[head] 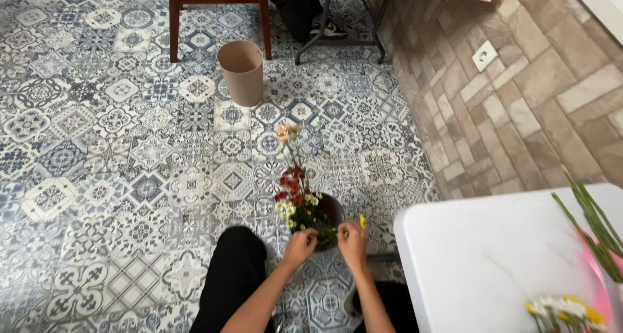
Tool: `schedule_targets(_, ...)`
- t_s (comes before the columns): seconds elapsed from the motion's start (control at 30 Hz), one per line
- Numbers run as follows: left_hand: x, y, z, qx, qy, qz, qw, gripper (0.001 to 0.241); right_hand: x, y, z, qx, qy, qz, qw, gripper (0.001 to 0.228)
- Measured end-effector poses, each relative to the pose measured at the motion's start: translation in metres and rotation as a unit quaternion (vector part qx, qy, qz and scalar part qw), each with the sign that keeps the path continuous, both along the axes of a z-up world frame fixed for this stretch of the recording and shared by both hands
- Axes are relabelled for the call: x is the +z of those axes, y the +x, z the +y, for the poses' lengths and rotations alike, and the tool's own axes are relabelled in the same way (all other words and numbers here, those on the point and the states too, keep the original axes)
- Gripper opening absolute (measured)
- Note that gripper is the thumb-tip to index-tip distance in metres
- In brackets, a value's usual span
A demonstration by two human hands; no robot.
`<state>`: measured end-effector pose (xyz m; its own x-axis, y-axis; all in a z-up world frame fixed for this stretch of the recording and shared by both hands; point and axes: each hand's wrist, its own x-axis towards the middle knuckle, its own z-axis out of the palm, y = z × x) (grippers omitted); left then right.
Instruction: The person arranges flowers by hand, gathering stems together, cutting them with shears, and binding them with ribbon on a table.
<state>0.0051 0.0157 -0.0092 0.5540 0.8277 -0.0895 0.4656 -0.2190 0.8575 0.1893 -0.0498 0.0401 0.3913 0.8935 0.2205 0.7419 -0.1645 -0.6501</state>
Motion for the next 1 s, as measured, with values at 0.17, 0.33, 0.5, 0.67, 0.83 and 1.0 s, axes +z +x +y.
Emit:
schedule_targets(0.17,-0.054,0.014,0.030,0.019,-0.008,0.075,0.997,0.038,-0.129,0.016,0.053,0.012,-0.073,0.064,0.995,0.009)
schedule_targets(0.33,-0.079,0.026,0.057,0.043,-0.099,0.165,0.980,0.040,-0.202,0.019,0.105,0.005,-0.279,0.167,0.946,0.013)
schedule_targets(0.5,-0.110,0.036,0.068,0.053,-0.142,0.191,0.970,0.054,-0.264,0.025,0.145,-0.065,-0.324,0.267,0.905,0.064)
schedule_targets(0.67,-0.122,0.043,0.072,0.039,-0.257,0.189,0.947,0.061,-0.282,0.021,0.167,-0.051,-0.274,0.310,0.909,0.069)
schedule_targets(0.83,-0.130,0.043,0.069,0.039,-0.234,0.179,0.955,0.062,-0.338,0.020,0.176,-0.031,-0.181,0.285,0.941,0.057)
schedule_targets(1.0,-0.120,0.044,0.067,0.016,-0.239,0.201,0.950,0.061,-0.317,0.018,0.163,-0.069,-0.217,0.280,0.933,0.077)
